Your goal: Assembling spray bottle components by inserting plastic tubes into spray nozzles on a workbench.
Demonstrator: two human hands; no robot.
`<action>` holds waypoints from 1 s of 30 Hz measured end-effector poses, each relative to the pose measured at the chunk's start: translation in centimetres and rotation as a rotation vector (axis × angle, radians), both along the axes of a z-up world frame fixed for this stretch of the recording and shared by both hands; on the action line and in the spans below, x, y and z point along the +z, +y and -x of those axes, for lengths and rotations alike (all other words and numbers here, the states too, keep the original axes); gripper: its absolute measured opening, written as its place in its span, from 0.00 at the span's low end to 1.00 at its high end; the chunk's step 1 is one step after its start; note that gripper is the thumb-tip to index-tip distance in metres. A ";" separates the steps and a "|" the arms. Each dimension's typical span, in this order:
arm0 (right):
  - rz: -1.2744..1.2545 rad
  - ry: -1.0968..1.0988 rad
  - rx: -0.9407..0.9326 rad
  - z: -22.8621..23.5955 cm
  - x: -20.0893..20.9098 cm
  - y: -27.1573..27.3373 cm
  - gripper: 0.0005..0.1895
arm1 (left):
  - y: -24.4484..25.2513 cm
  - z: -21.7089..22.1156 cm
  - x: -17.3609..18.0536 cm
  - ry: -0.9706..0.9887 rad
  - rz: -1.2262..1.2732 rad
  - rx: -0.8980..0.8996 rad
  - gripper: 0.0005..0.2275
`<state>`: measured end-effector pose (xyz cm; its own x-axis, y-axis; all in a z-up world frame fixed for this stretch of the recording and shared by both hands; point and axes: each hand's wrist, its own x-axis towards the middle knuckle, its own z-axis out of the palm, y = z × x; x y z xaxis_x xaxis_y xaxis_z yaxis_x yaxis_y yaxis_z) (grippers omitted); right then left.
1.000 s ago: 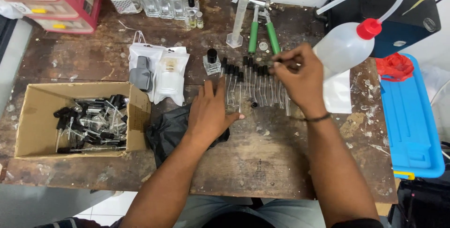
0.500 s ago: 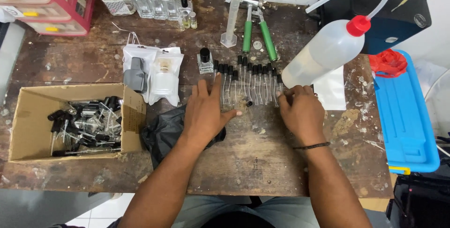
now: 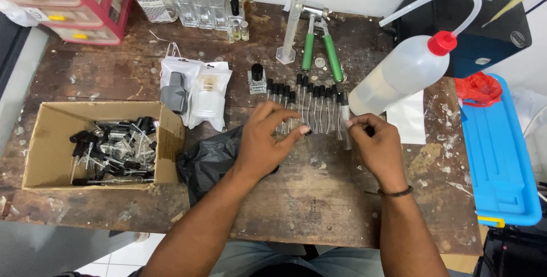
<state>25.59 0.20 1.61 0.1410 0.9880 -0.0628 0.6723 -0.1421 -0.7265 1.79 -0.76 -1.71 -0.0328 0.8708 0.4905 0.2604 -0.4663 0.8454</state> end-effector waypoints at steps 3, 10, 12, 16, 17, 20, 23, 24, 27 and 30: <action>-0.066 0.193 0.113 2.4 0.9 -0.6 0.09 | -0.5 -0.7 -0.8 -0.164 0.084 -0.118 0.10; -0.098 0.258 0.330 4.4 0.0 -1.6 0.10 | -0.3 -1.0 -0.7 -0.317 0.134 -0.180 0.07; 0.068 0.335 0.329 3.7 0.4 -1.3 0.14 | -0.4 -0.5 0.1 -0.266 0.094 -0.056 0.07; 0.041 0.384 0.315 3.3 1.6 -1.5 0.16 | -0.5 0.0 0.4 -0.248 0.081 0.017 0.08; -0.057 0.426 0.329 3.3 1.3 -1.4 0.16 | -0.5 0.0 0.4 -0.227 0.059 0.027 0.08; -0.217 0.500 0.316 3.4 1.4 -1.3 0.14 | -0.5 0.1 0.7 -0.189 0.024 0.030 0.09; -0.360 0.522 0.323 3.9 2.2 -1.4 0.09 | -0.5 0.1 1.1 -0.159 0.002 0.017 0.08; -0.444 0.510 0.359 4.0 2.5 -1.4 0.08 | -0.5 0.1 1.2 -0.145 -0.008 0.008 0.07; -0.479 0.496 0.387 3.8 2.2 -1.2 0.08 | -0.5 -0.1 0.9 -0.119 -0.030 0.015 0.07; -0.445 0.481 0.403 3.9 1.1 -1.1 0.09 | -0.3 -0.7 -0.2 -0.055 -0.053 0.001 0.06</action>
<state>21.73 -0.89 2.76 -0.1775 0.9039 0.3892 0.2058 0.4208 -0.8835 2.53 -1.11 -1.91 -0.0621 0.8435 0.5336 0.2151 -0.5107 0.8324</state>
